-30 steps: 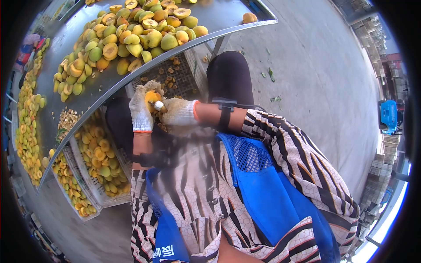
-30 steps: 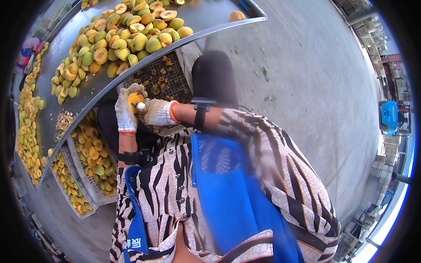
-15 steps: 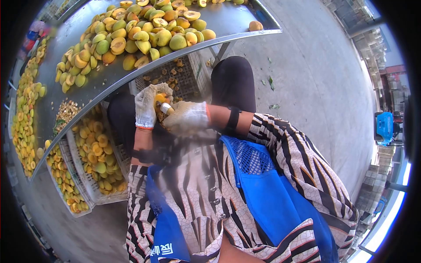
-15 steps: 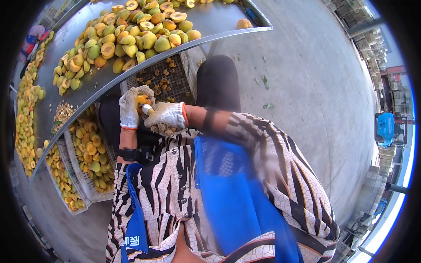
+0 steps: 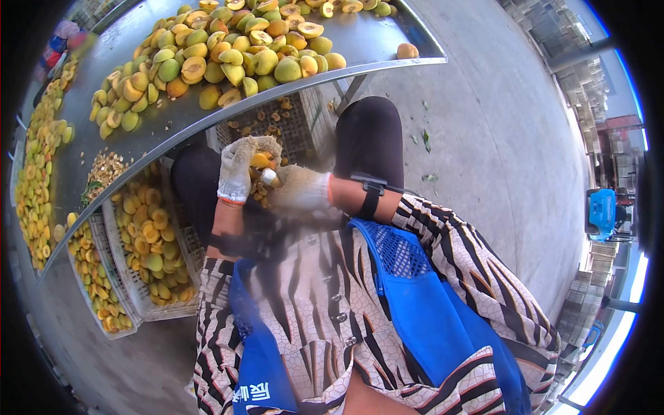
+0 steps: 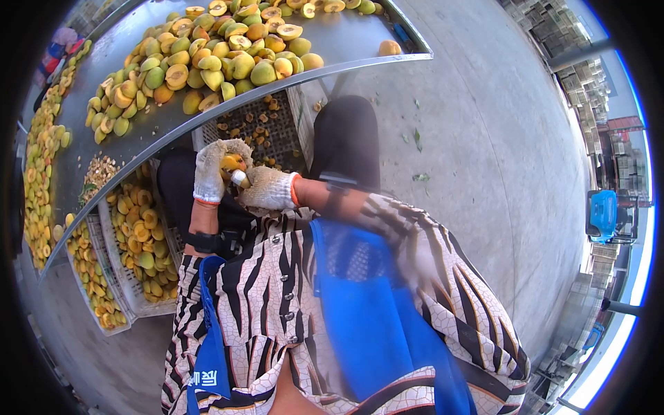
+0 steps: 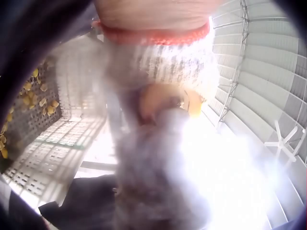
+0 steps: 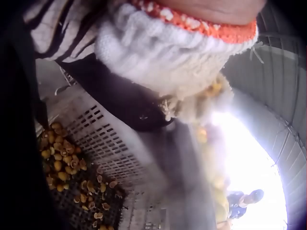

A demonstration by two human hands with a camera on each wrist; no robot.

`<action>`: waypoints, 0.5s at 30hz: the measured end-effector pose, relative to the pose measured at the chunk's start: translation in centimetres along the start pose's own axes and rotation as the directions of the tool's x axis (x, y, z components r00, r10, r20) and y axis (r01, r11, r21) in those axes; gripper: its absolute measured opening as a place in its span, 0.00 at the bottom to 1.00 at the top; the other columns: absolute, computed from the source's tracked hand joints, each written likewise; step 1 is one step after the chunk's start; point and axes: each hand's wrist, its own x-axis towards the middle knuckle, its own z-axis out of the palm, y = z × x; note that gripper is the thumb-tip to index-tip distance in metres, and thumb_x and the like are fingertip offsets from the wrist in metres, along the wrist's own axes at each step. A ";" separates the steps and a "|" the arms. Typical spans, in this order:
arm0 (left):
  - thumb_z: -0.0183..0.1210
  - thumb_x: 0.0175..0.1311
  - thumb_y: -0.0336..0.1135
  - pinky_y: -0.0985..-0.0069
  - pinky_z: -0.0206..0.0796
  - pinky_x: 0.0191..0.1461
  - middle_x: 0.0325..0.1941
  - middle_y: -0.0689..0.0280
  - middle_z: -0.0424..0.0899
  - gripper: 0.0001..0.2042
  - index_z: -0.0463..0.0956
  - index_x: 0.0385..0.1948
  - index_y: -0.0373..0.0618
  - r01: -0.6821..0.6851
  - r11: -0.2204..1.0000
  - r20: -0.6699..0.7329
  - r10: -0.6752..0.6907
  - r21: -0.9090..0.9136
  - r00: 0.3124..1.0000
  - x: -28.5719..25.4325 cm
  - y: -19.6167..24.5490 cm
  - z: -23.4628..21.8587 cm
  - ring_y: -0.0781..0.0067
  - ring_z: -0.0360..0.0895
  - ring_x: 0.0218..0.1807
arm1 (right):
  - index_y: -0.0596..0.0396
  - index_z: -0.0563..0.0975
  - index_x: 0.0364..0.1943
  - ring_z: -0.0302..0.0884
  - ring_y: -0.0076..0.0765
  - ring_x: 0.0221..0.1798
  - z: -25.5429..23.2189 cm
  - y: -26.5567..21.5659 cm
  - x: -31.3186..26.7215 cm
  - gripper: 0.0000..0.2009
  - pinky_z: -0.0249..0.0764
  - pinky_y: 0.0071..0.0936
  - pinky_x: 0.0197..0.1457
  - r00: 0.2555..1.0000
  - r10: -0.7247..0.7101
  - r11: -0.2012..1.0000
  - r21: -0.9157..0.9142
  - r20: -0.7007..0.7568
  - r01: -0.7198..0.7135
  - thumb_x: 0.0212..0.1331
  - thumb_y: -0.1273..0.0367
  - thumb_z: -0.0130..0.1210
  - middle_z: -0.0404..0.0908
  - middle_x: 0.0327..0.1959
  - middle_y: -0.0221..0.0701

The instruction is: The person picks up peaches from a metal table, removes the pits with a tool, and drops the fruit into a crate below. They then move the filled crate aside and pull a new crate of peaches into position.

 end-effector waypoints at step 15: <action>0.52 0.73 0.46 0.70 0.80 0.34 0.36 0.57 0.84 0.18 0.78 0.45 0.37 -0.059 0.915 -0.445 -0.137 -0.399 0.885 1.5 -2.3 1.8 0.64 0.82 0.31 | 0.55 0.80 0.43 0.83 0.40 0.42 1.1 -1.1 -0.6 0.16 0.77 0.36 0.48 0.973 -0.110 0.987 0.092 -0.201 0.131 0.56 0.60 0.61 0.86 0.38 0.38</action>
